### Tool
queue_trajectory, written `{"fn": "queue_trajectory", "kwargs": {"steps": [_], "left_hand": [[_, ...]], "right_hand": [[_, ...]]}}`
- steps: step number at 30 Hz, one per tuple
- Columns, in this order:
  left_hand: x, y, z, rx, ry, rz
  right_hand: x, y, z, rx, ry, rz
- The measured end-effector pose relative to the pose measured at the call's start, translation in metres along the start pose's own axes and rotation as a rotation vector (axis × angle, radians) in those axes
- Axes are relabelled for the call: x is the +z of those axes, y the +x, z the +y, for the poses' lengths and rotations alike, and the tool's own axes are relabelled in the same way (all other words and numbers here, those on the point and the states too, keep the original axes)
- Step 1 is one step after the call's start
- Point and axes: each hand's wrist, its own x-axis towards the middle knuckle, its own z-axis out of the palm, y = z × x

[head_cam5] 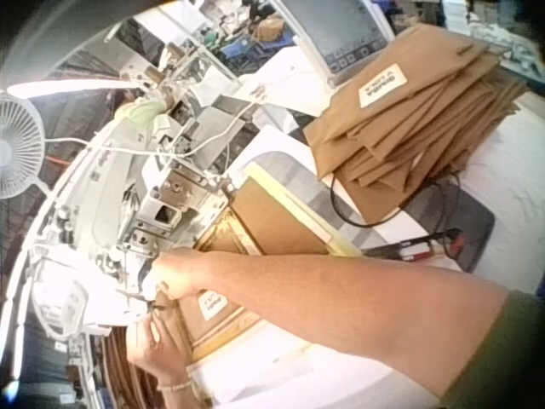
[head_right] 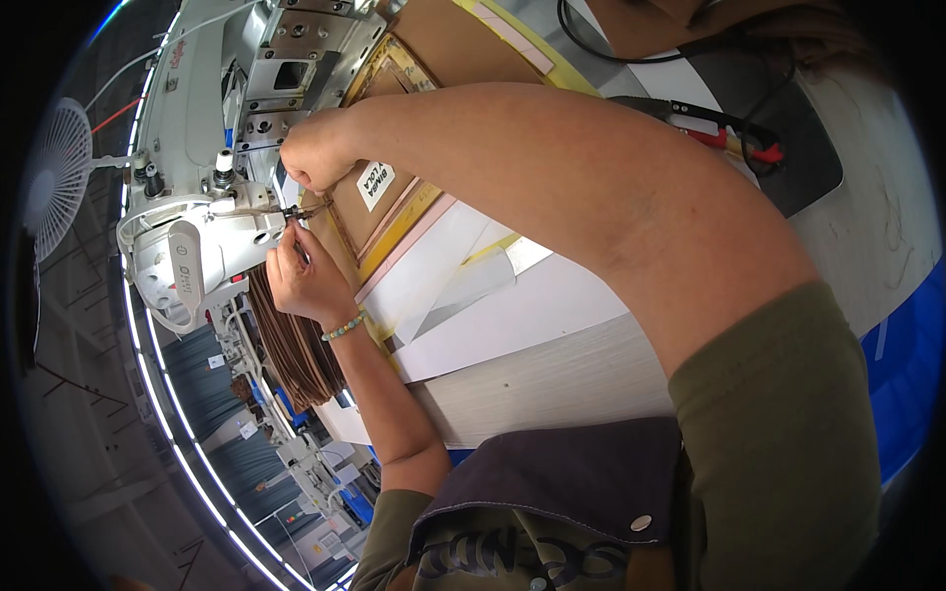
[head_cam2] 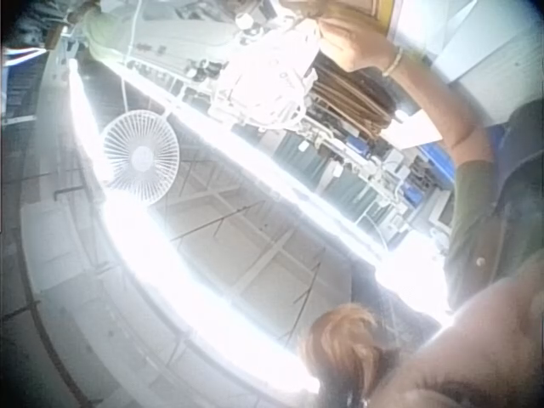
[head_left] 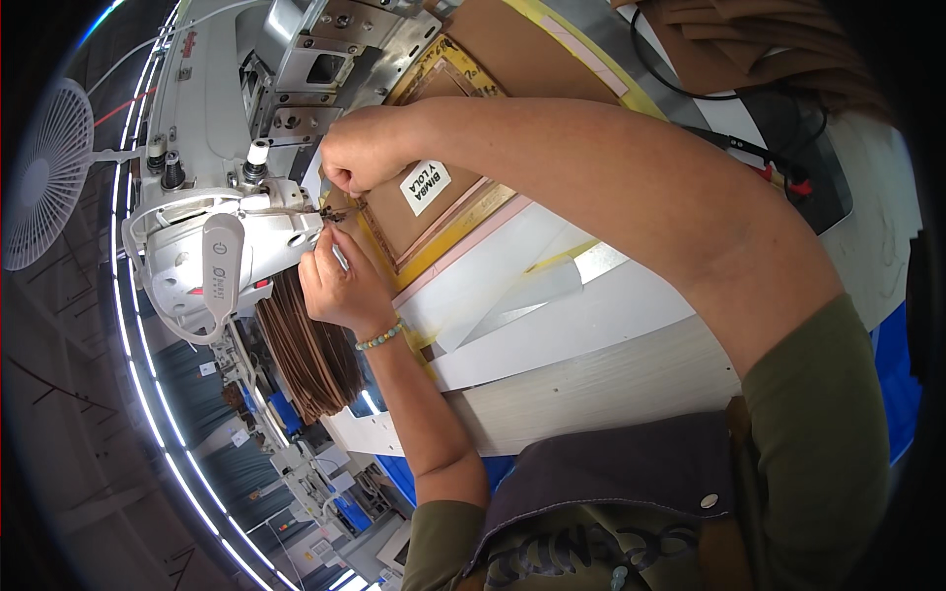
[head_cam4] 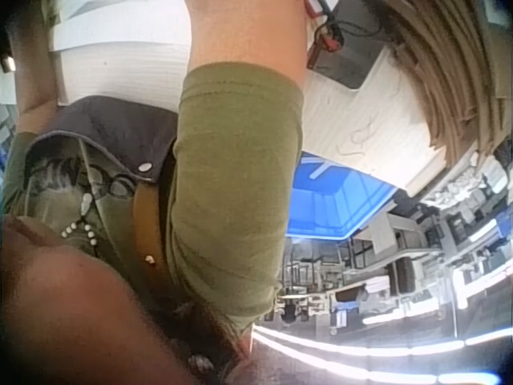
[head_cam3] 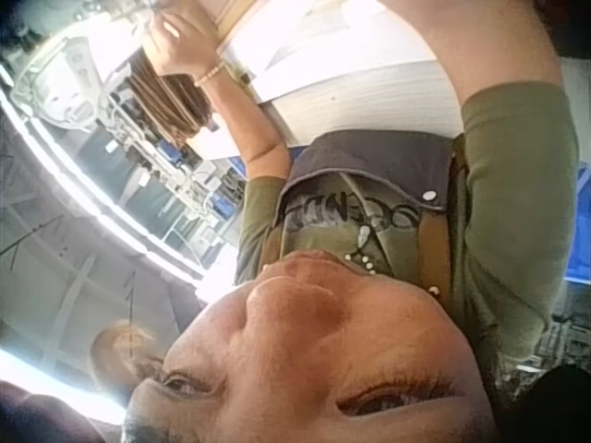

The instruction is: Positioning a branded leather patch on a fabric base and stitching it in place using an industrial sewing machine.

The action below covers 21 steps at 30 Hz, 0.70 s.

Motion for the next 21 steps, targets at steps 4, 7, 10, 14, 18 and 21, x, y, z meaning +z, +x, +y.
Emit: {"fn": "queue_trajectory", "kwargs": {"steps": [4,7,10,14,18,21], "left_hand": [[0.0005,-0.0009,0.0005,-0.015,0.003,-0.011],[-0.0008,-0.0013,0.0024,-0.013,-0.008,-0.001],[-0.0008,-0.002,0.0046,-0.065,-0.008,-0.031],[0.0024,-0.0022,0.0015,-0.026,-0.04,0.013],[0.0039,-0.002,0.0026,-0.053,-0.06,0.011],[0.0035,-0.0008,0.0037,-0.061,-0.072,0.015]], "right_hand": [[0.0013,-0.0004,-0.0005,0.001,0.004,0.018],[0.0012,-0.0015,-0.0017,0.001,0.023,0.022],[0.0005,-0.0024,-0.0019,0.006,0.02,0.021],[0.0005,-0.0021,-0.0019,0.009,0.014,0.026],[-0.0019,0.0015,-0.0014,0.021,-0.01,-0.026],[-0.0029,0.0025,-0.0013,0.047,-0.016,-0.069]]}}
